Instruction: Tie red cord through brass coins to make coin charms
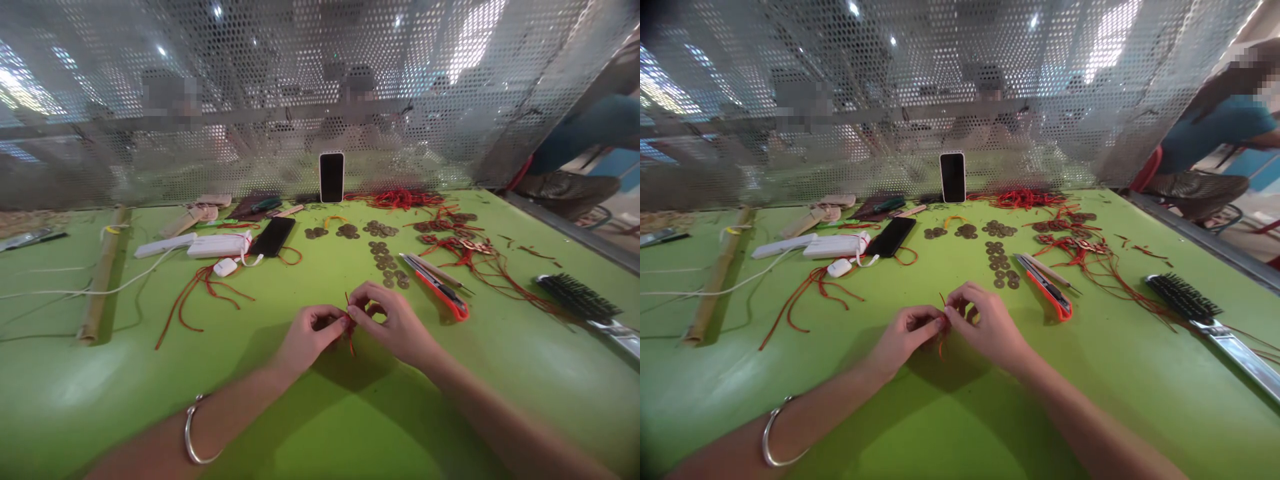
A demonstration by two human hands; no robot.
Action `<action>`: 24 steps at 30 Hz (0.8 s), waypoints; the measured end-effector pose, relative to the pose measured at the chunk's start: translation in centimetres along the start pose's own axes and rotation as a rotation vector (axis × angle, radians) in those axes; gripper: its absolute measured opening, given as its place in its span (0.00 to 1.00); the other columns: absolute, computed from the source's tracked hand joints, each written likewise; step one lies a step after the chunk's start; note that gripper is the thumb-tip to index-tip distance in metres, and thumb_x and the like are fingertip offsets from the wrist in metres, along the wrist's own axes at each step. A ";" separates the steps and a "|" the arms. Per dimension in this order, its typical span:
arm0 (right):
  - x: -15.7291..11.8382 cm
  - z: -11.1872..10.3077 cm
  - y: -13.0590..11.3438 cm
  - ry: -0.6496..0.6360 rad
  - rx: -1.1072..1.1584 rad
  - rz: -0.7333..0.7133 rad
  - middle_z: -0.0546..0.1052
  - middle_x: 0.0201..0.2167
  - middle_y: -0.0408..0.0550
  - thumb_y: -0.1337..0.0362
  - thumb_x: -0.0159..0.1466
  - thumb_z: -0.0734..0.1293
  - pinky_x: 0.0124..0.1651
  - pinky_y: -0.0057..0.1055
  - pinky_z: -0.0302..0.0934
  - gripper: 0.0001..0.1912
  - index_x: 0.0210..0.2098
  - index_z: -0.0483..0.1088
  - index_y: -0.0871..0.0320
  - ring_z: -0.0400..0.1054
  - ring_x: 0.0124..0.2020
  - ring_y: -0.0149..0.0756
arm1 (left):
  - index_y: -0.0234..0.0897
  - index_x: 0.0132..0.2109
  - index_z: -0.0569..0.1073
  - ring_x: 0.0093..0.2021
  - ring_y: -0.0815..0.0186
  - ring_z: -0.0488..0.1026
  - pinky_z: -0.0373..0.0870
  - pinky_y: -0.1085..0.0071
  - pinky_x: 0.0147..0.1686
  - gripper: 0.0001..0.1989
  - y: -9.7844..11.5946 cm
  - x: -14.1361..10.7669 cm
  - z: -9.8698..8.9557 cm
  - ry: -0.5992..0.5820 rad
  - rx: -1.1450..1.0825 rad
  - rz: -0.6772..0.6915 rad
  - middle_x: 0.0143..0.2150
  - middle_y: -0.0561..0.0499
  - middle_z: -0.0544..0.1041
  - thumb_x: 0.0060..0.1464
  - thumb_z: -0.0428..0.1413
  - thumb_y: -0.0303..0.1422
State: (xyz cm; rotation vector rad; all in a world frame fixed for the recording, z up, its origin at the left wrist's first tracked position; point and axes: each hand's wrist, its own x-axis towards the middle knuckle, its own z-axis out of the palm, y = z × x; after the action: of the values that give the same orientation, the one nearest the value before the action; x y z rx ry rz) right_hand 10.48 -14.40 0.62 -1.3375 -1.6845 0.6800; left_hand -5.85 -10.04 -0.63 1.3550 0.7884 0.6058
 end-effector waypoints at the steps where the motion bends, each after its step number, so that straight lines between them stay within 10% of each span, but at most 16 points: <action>1: 0.0 0.0 0.0 0.015 0.003 0.001 0.70 0.31 0.46 0.67 0.62 0.62 0.31 0.28 0.63 0.03 0.32 0.66 0.58 0.67 0.31 0.31 | 0.33 0.29 0.74 0.23 0.72 0.60 0.52 0.75 0.23 0.10 0.0 0.0 0.0 -0.002 0.013 0.003 0.22 0.54 0.68 0.48 0.59 0.37; 24: 0.3 -0.2 0.2 0.074 0.013 0.040 0.72 0.31 0.46 0.64 0.63 0.62 0.29 0.26 0.63 0.05 0.32 0.68 0.57 0.67 0.31 0.32 | 0.33 0.28 0.74 0.22 0.72 0.62 0.54 0.75 0.22 0.11 0.4 -0.1 0.2 -0.055 0.017 -0.008 0.21 0.53 0.70 0.48 0.60 0.37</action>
State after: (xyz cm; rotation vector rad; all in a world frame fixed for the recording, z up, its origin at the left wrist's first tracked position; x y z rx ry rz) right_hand 10.78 -14.11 0.65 -1.3740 -1.5962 0.6550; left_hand -5.73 -10.23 -0.23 1.3776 0.7558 0.5546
